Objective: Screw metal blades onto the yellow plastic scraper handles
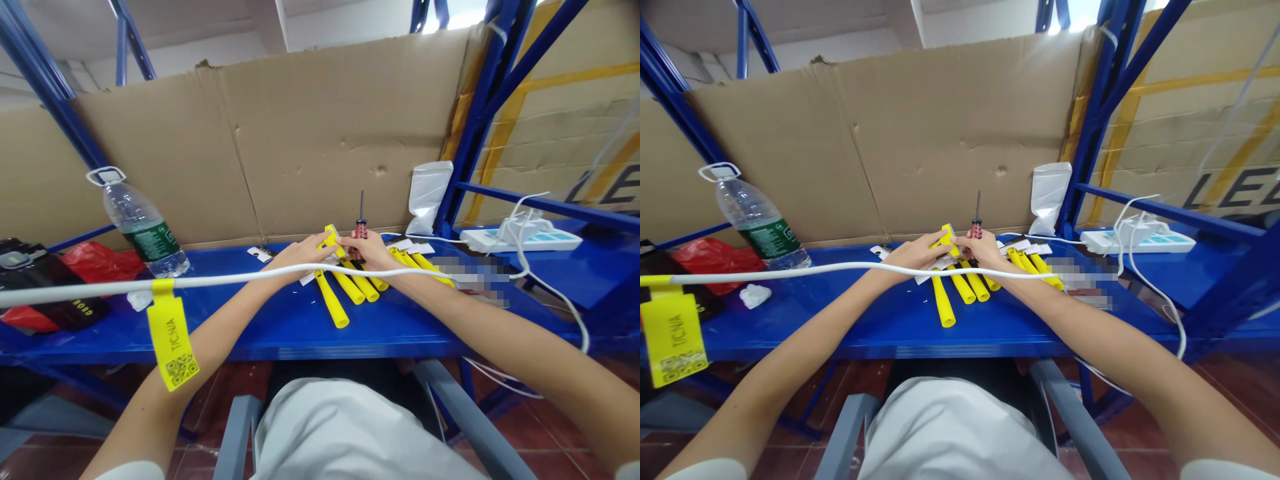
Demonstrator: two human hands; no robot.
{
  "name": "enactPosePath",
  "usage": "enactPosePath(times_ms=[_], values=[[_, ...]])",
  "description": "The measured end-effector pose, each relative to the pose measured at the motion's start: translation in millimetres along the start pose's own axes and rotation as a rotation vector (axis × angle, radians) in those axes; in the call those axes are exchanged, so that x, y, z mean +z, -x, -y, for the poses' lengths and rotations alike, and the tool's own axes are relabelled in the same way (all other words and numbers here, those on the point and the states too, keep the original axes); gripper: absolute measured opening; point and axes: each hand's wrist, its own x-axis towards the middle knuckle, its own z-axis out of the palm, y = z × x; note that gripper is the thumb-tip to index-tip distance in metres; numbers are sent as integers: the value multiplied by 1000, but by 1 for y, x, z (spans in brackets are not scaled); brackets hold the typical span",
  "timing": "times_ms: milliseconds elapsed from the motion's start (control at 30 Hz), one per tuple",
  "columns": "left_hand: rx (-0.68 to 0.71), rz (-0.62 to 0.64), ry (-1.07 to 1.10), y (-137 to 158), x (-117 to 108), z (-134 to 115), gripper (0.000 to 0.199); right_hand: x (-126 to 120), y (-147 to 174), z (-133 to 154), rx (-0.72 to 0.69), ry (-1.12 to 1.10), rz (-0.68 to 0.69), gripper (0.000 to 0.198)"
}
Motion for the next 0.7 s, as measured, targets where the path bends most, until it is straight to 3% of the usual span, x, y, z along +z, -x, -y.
enactPosePath(times_ms=[167,267,367,467,567,700], values=[[16,-49,44,-2,3,1,43,2,1,4,-18,-17,18,73],[-6,-160,199,-5,0,4,38,3,2,6,-35,-21,35,71],[-134,-328,459,-9,-10,9,30,2,3,9,-66,11,42,68],[-344,-422,849,-8,-27,19,45,0,4,12,-110,65,56,69],[-500,-371,1219,4,-40,34,63,-2,4,13,-152,118,72,69],[-633,-262,1520,35,-43,55,61,-1,1,9,-185,158,84,67]])
